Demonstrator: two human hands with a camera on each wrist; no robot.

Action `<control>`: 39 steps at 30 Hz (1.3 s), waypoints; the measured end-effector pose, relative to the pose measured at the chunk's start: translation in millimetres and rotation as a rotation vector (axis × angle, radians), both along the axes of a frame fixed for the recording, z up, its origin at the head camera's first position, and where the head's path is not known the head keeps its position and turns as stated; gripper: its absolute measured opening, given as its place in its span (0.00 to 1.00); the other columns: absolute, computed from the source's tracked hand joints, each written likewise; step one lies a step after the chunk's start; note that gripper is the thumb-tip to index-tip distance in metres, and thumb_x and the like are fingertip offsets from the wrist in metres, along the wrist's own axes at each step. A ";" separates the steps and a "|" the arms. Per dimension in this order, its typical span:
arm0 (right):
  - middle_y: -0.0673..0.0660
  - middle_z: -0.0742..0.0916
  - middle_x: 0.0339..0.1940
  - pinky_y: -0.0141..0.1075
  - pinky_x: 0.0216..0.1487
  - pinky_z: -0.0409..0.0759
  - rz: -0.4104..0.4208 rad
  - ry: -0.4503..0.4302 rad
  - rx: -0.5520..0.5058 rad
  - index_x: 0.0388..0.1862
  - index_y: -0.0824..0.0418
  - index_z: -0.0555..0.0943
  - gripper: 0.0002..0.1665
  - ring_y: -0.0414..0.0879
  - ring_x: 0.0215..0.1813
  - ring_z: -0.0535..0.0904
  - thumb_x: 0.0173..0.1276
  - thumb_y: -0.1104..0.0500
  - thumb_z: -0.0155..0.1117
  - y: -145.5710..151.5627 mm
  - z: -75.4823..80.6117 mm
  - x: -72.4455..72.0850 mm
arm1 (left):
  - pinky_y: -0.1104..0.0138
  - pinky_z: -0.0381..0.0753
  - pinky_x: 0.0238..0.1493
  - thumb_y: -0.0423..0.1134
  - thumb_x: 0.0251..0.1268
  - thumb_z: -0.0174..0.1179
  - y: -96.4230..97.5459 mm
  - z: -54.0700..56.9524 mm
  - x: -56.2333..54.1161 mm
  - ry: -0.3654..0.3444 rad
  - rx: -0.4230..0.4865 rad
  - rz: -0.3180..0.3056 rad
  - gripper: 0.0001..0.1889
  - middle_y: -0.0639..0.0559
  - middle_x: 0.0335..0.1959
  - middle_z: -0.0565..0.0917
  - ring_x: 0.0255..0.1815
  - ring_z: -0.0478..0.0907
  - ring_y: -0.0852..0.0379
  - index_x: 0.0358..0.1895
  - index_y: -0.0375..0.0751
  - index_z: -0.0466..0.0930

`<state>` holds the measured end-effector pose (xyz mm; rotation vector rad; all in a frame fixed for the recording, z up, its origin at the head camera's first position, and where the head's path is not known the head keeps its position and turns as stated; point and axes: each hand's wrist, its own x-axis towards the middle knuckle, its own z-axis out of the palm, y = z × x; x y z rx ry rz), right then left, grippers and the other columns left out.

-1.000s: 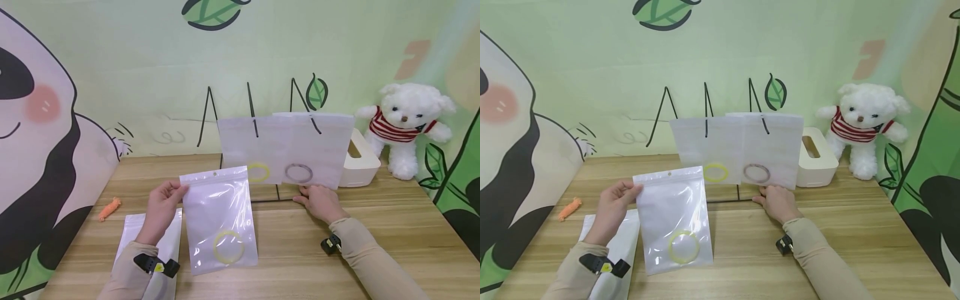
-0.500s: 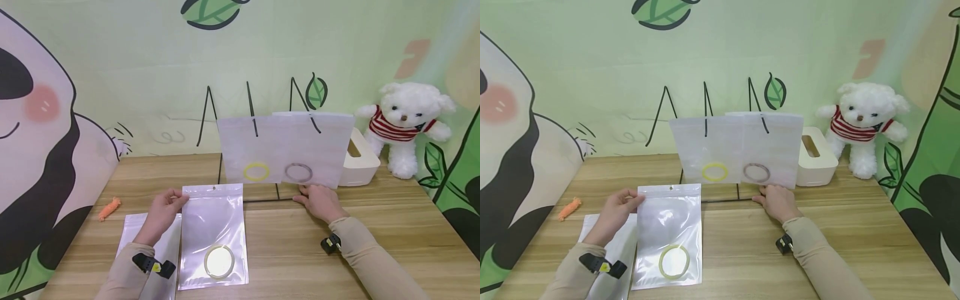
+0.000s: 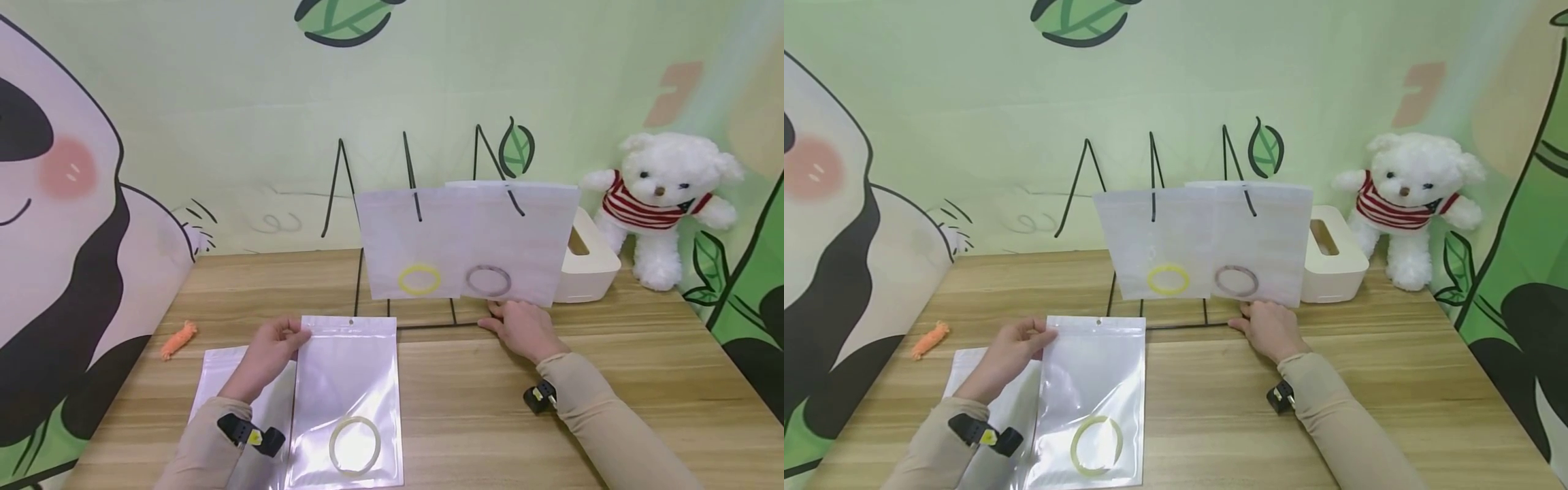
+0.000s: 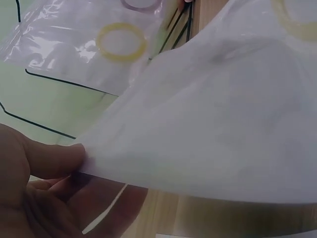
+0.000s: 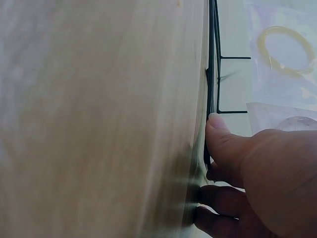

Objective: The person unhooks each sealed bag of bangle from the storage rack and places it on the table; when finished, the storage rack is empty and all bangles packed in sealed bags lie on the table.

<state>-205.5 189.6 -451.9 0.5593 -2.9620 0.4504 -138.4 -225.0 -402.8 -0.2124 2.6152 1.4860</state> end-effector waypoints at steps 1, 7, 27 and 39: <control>0.70 0.86 0.43 0.45 0.20 0.77 0.001 0.000 -0.001 0.57 0.62 0.82 0.28 0.60 0.33 0.84 0.66 0.44 0.65 0.2 -0.1 0.0 | 0.59 0.79 0.40 0.36 0.70 0.57 -0.2 -1.2 0.1 0.003 0.002 -0.002 0.07 0.46 0.36 0.81 0.32 0.79 0.53 0.37 0.34 0.74; 0.70 0.86 0.41 0.44 0.19 0.76 0.004 -0.002 0.006 0.58 0.62 0.82 0.28 0.58 0.30 0.84 0.67 0.44 0.65 0.7 -0.3 -0.5 | 0.62 0.80 0.37 0.35 0.69 0.58 -5.0 -7.5 0.0 0.013 -0.016 -0.053 0.08 0.45 0.34 0.81 0.32 0.77 0.53 0.40 0.31 0.79; 0.68 0.87 0.35 0.40 0.16 0.71 -0.004 -0.013 -0.004 0.58 0.59 0.82 0.27 0.49 0.23 0.78 0.66 0.44 0.65 2.0 -1.2 -1.5 | 0.64 0.74 0.29 0.32 0.72 0.51 -11.6 -14.2 -4.7 -0.024 -0.169 -0.087 0.09 0.46 0.24 0.77 0.27 0.74 0.53 0.42 0.31 0.81; 0.67 0.87 0.33 0.42 0.17 0.73 0.002 0.002 -0.001 0.56 0.58 0.84 0.26 0.52 0.24 0.80 0.66 0.44 0.65 1.8 -0.7 -1.5 | 0.64 0.74 0.27 0.31 0.65 0.59 -15.5 -21.4 -4.2 -0.010 -0.245 -0.105 0.11 0.47 0.27 0.80 0.27 0.76 0.54 0.47 0.29 0.81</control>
